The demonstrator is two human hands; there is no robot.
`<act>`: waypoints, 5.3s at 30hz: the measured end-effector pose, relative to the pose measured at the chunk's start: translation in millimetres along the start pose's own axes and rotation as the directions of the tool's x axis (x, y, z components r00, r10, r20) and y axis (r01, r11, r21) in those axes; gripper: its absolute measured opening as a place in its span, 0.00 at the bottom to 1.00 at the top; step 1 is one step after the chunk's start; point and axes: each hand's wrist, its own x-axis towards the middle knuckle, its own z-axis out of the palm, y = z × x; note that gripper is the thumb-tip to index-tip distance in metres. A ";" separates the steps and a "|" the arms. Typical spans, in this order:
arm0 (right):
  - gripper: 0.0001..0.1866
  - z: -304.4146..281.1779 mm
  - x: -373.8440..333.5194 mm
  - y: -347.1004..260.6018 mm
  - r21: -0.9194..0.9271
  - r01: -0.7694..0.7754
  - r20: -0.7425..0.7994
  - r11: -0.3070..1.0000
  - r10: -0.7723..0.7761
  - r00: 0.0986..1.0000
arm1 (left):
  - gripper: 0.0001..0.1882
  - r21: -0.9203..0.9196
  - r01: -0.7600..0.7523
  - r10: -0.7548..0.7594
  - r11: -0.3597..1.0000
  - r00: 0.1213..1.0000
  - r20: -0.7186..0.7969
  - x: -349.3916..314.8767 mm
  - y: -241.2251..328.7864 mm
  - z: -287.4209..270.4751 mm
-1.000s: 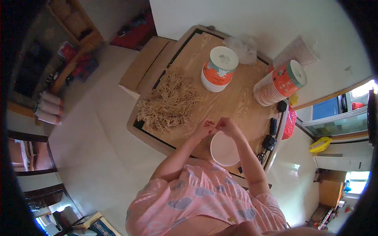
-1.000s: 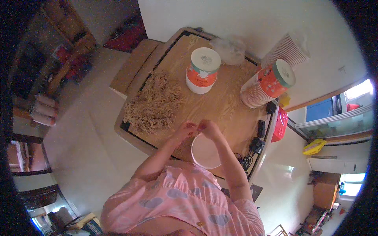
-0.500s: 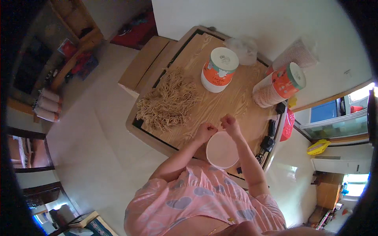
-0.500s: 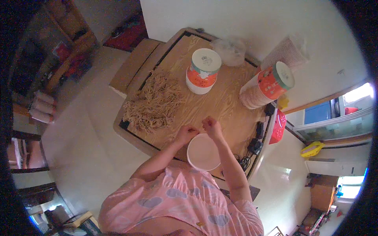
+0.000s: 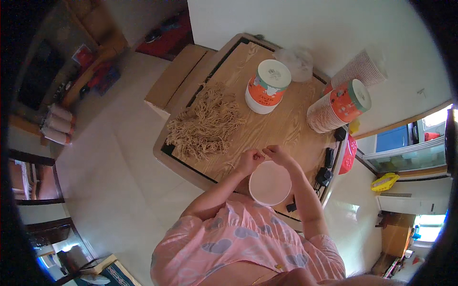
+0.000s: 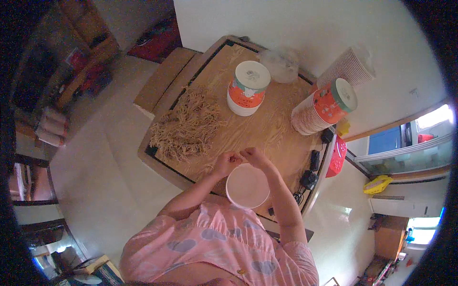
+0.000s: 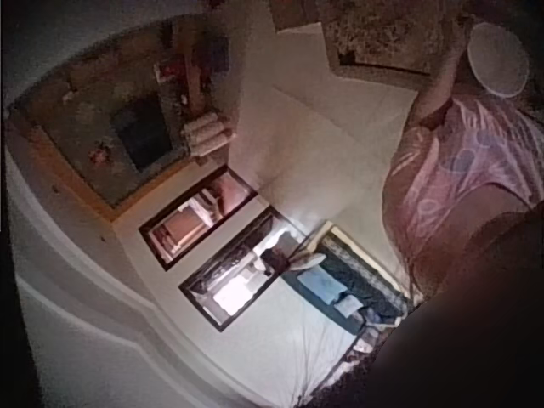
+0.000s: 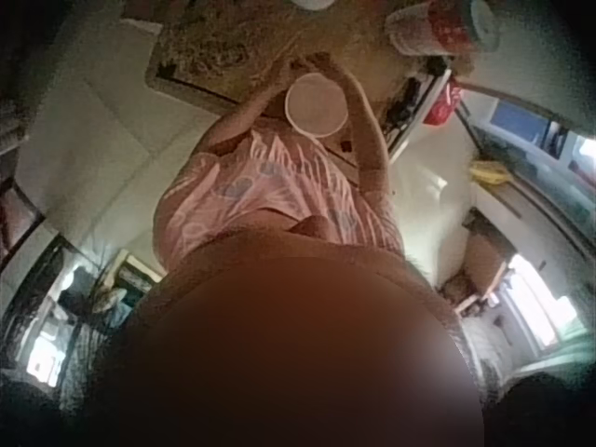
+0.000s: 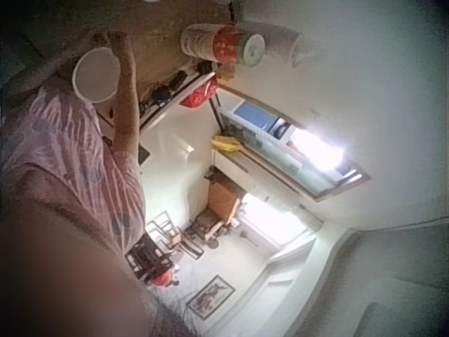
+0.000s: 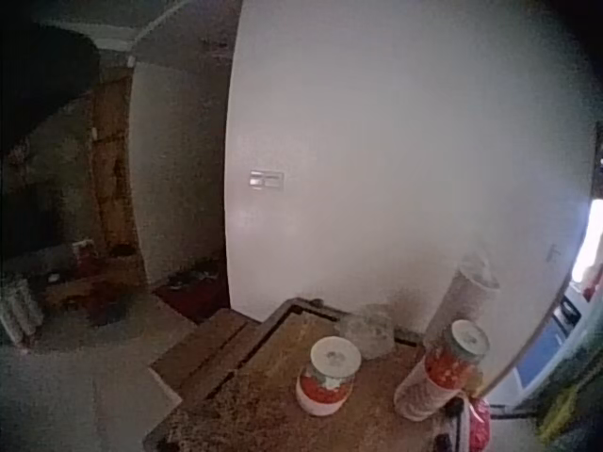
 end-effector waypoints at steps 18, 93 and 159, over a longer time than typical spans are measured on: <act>0.07 -3.4 -2.5 20.1 0.080 0.106 0.020 0.991 -0.108 0.994 | 0.05 0.056 -0.041 0.043 0.998 0.999 -0.034 -3.1 -1.9 -1.2; 0.06 50.9 -50.2 -25.8 -0.407 0.216 -0.544 0.888 -0.425 0.724 | 0.05 -0.621 0.646 -0.433 0.443 0.761 0.483 -0.4 -15.8 -24.8; 0.13 19.0 -15.0 -30.8 -0.074 0.075 0.090 0.994 -0.068 0.994 | 0.06 -0.032 0.150 -0.142 0.988 0.974 0.175 -18.4 -19.4 -53.0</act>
